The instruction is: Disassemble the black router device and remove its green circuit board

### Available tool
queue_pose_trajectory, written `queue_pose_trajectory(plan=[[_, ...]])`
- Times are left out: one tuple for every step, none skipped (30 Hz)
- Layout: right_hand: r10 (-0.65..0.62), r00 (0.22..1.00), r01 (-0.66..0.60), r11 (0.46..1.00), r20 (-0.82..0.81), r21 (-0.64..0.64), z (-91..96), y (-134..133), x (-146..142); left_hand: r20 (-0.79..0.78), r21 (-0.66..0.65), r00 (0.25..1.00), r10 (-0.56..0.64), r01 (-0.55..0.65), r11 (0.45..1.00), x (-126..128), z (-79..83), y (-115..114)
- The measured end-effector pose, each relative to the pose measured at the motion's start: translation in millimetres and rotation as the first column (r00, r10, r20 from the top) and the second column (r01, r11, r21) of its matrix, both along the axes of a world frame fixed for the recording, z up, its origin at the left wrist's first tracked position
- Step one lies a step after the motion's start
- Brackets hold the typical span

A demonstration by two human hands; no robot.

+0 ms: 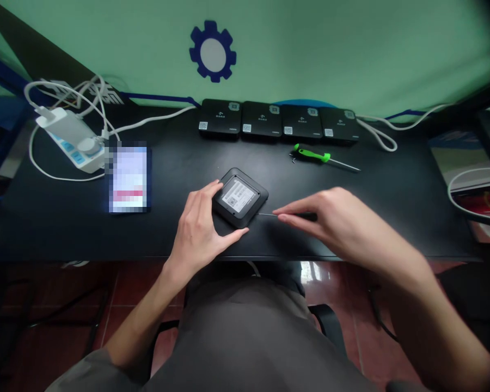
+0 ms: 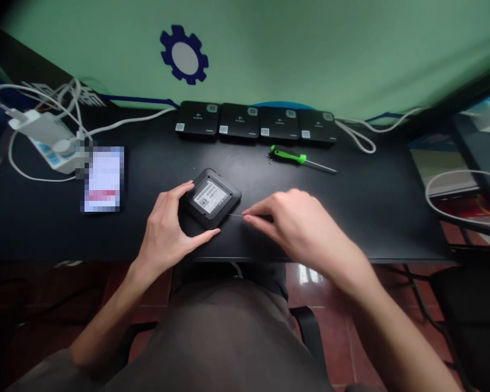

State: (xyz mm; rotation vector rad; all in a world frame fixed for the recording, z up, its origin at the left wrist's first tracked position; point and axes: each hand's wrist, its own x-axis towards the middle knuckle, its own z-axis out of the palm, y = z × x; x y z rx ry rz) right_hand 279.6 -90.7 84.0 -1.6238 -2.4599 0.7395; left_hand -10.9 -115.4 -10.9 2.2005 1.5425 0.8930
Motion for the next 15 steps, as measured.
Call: queue_pose_trajectory(plan=[[-0.031, 0.998, 0.029, 0.999, -0.062, -0.018, -8.5, -8.6, 4.2, -0.002, -0.002, 1.000, 0.002, -0.002, 1.000, 0.1, 0.4, 0.0], [-0.056, 0.991, 0.053, 0.998, -0.120, -0.032, -17.0, -16.7, 7.0, -0.006, -0.002, 1.000, 0.003, -0.003, 1.000, 0.1, 0.7, 0.0], [-0.089, 0.983, 0.083, 0.996, -0.163, -0.041, -25.0, -24.4, 8.4, -0.010, -0.003, 1.000, 0.003, -0.003, 1.000, 0.2, 0.9, 0.0], [-0.123, 0.974, 0.117, 0.992, -0.192, -0.045, -32.4, -31.5, 8.8, -0.016, -0.002, 1.000, 0.004, -0.004, 1.000, 0.3, 1.1, -0.2], [-0.142, 0.967, 0.137, 0.990, -0.211, -0.037, -39.3, -37.9, 8.4, -0.022, -0.002, 1.000, 0.004, -0.004, 1.000, 0.5, 1.4, -0.4], [-0.155, 0.962, 0.153, 0.988, -0.224, -0.028, -45.7, -43.6, 7.5, -0.029, -0.001, 1.000, 0.005, -0.005, 1.000, 0.8, 1.9, -0.7], [-0.167, 0.958, 0.168, 0.986, -0.233, -0.015, -51.6, -48.8, 6.3, -0.037, 0.001, 0.999, 0.006, -0.006, 1.000, 1.2, 2.9, -1.0], [-0.174, 0.954, 0.179, 0.984, -0.243, -0.001, -57.3, -53.4, 5.1, -0.045, 0.000, 0.999, 0.007, -0.007, 1.000, 2.0, 4.5, -1.2], [-0.182, 0.949, 0.192, 0.981, -0.257, 0.014, -62.9, -57.5, 3.9, -0.053, -0.004, 0.999, 0.008, -0.008, 1.000, 3.4, 6.7, -1.2], [-0.190, 0.942, 0.205, 0.978, -0.275, 0.025, -68.2, -61.4, 2.7, -0.062, -0.011, 0.998, 0.015, -0.015, 1.000, 5.4, 9.7, -0.8], [-0.198, 0.934, 0.219, 0.975, -0.296, 0.039, -73.4, -64.9, 1.5, -0.075, -0.021, 0.997, 0.028, -0.030, 0.999, 8.4, 13.2, 0.3], [-0.203, 0.928, 0.231, 0.971, -0.312, 0.055, -78.3, -68.1, 0.3, -0.091, -0.031, 0.995, 0.048, -0.051, 0.998, 12.4, 17.2, 2.3], [-0.203, 0.925, 0.240, 0.968, -0.322, 0.078, -82.8, -71.0, -0.8, -0.115, -0.037, 0.990, 0.080, -0.084, 0.996, 17.4, 21.3, 5.3], [-0.201, 0.925, 0.247, 0.963, -0.324, 0.107, -86.8, -73.4, -2.0, -0.155, -0.043, 0.981, 0.113, -0.121, 0.992, 23.2, 25.2, 9.2], [-0.196, 0.928, 0.250, 0.958, -0.316, 0.139, -90.2, -75.5, -3.1, -0.198, -0.038, 0.970, 0.140, -0.151, 0.988, 29.6, 28.7, 14.0]])
